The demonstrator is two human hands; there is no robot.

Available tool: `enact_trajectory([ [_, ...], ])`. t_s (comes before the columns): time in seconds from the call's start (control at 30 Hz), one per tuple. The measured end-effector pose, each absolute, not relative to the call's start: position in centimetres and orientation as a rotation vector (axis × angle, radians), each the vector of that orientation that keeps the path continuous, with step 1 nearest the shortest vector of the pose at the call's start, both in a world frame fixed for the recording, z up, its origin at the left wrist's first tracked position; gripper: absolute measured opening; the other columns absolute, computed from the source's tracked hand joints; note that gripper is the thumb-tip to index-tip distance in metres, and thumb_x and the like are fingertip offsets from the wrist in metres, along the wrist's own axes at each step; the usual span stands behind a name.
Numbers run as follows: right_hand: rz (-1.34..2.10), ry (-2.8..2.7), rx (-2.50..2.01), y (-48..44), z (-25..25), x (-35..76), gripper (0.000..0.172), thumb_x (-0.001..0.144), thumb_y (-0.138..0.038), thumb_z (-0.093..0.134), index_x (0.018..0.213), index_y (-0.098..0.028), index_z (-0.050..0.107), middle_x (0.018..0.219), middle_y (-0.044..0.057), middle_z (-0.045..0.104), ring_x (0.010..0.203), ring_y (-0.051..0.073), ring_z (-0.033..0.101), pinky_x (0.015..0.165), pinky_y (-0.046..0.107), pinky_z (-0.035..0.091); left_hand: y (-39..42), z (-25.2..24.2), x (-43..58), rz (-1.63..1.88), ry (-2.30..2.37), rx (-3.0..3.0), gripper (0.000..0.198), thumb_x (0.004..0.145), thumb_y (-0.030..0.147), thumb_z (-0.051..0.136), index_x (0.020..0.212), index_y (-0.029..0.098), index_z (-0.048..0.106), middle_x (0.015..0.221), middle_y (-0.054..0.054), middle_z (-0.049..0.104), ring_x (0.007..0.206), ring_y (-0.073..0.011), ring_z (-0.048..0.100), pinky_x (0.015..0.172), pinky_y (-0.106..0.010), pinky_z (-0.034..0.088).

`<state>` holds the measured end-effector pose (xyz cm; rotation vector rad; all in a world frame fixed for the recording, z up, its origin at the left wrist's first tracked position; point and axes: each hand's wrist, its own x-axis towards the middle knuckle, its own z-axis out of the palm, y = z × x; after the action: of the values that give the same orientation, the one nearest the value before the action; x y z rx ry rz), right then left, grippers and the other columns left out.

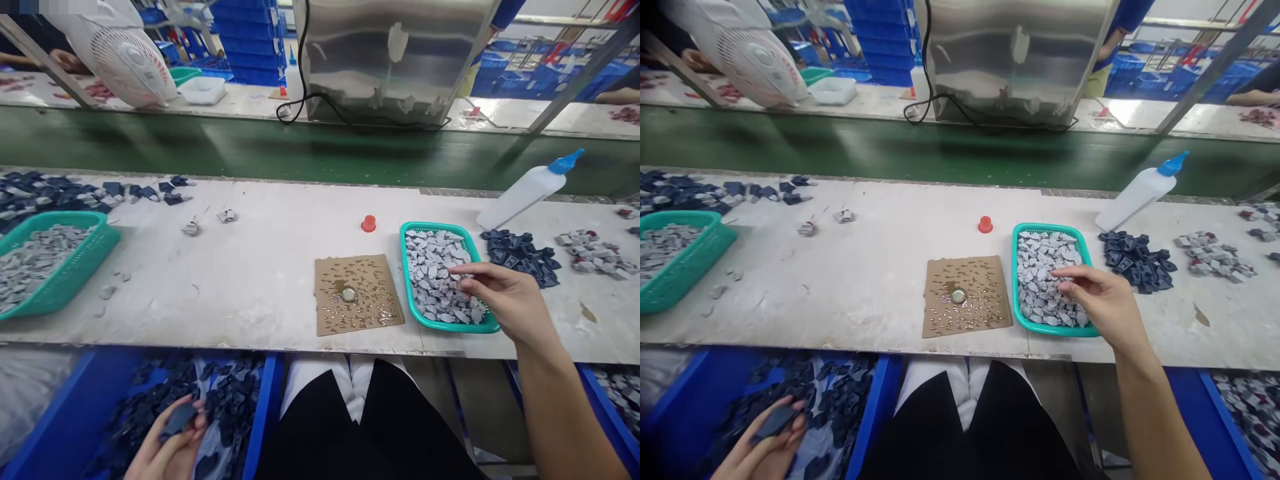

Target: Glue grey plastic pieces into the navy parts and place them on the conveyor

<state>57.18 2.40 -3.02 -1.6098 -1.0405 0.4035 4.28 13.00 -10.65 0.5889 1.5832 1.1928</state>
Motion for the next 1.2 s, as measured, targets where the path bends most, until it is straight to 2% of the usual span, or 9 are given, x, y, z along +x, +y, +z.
enact_trajectory([
  [0.1,0.617,-0.95,-1.449,3.1,-1.3,54.2,0.043,0.079,-0.069,0.083,0.097,-0.03,0.079,0.117,0.006,0.075,0.09,0.025,0.078,0.08,0.039,0.07,12.3,-6.0,10.4,1.041,1.18,0.59,0.052,0.052,0.022,0.089,0.102,0.022,0.077,0.097,-0.008,0.072,0.073,-0.0162,0.058,0.063,-0.029,0.056],
  [0.2,0.815,-0.866,-1.346,4.3,0.1,51.4,0.039,0.085,-0.067,0.08,0.099,-0.031,0.078,0.105,0.005,0.076,0.097,0.025,0.079,0.085,0.035,0.07,12.4,-3.2,16.0,0.731,0.744,0.701,0.032,0.075,0.038,0.084,0.1,0.019,0.075,0.093,-0.009,0.066,0.067,-0.0129,0.053,0.06,-0.029,0.051],
  [0.33,0.94,-0.785,-1.279,6.1,1.0,48.9,0.034,0.09,-0.064,0.076,0.102,-0.032,0.078,0.088,0.002,0.075,0.074,0.016,0.075,0.054,0.02,0.061,14.5,-1.8,21.8,0.576,0.35,1.023,0.026,0.099,0.037,0.07,0.12,0.022,0.072,0.09,-0.005,0.069,0.076,-0.0134,0.066,0.074,-0.028,0.055],
  [0.43,0.947,-0.786,-1.277,7.2,1.2,47.9,0.042,0.085,-0.071,0.078,0.096,-0.031,0.078,0.09,0.003,0.078,0.067,0.013,0.07,0.052,0.019,0.059,16.3,-1.4,24.7,0.679,0.271,1.083,0.027,0.094,0.029,0.078,0.121,0.023,0.076,0.115,-0.008,0.076,0.105,-0.0183,0.073,0.091,-0.029,0.06],
  [0.5,0.935,-0.813,-1.298,7.6,1.3,47.4,0.048,0.081,-0.076,0.079,0.093,-0.03,0.077,0.091,0.003,0.079,0.068,0.014,0.071,0.059,0.022,0.063,16.9,-1.3,25.7,0.706,0.28,0.978,0.032,0.086,0.024,0.087,0.116,0.023,0.079,0.119,-0.007,0.079,0.112,-0.0172,0.073,0.093,-0.024,0.059],
  [0.67,0.79,-0.969,-1.44,6.9,1.2,46.1,0.04,0.09,-0.066,0.075,0.101,-0.028,0.071,0.093,0.006,0.082,0.069,0.022,0.077,0.06,0.032,0.066,15.1,-2.1,24.7,0.621,0.317,0.665,0.027,0.078,0.018,0.093,0.099,0.02,0.077,0.103,-0.002,0.081,0.09,-0.0147,0.078,0.078,-0.021,0.062],
  [0.83,0.112,-1.272,-1.681,6.6,-0.2,44.6,0.014,0.094,-0.034,0.08,0.108,-0.033,0.079,0.104,-0.001,0.083,0.088,0.019,0.079,0.08,0.029,0.063,12.6,-4.1,21.9,0.675,0.433,0.47,0.029,0.08,0.015,0.091,0.104,0.024,0.077,0.097,0.0,0.079,0.095,-0.0142,0.079,0.089,-0.023,0.063],
  [0.93,-0.156,-1.564,-1.7,8.0,-1.2,44.0,0.009,0.093,-0.027,0.08,0.098,-0.034,0.084,0.095,-0.004,0.082,0.085,0.016,0.076,0.076,0.028,0.059,12.3,-5.1,21.1,0.801,0.553,0.614,0.026,0.084,0.018,0.088,0.107,0.026,0.081,0.1,-0.002,0.077,0.096,-0.012,0.077,0.093,-0.022,0.062],
  [1.2,-0.289,-1.913,-1.668,11.3,-2.4,43.2,0.008,0.1,-0.023,0.073,0.098,-0.026,0.08,0.092,-0.003,0.081,0.082,0.012,0.074,0.067,0.024,0.053,13.5,-5.5,20.6,0.951,0.678,1.113,0.033,0.086,0.015,0.084,0.114,0.034,0.084,0.112,-0.003,0.067,0.104,-0.012,0.068,0.095,-0.021,0.058],
])
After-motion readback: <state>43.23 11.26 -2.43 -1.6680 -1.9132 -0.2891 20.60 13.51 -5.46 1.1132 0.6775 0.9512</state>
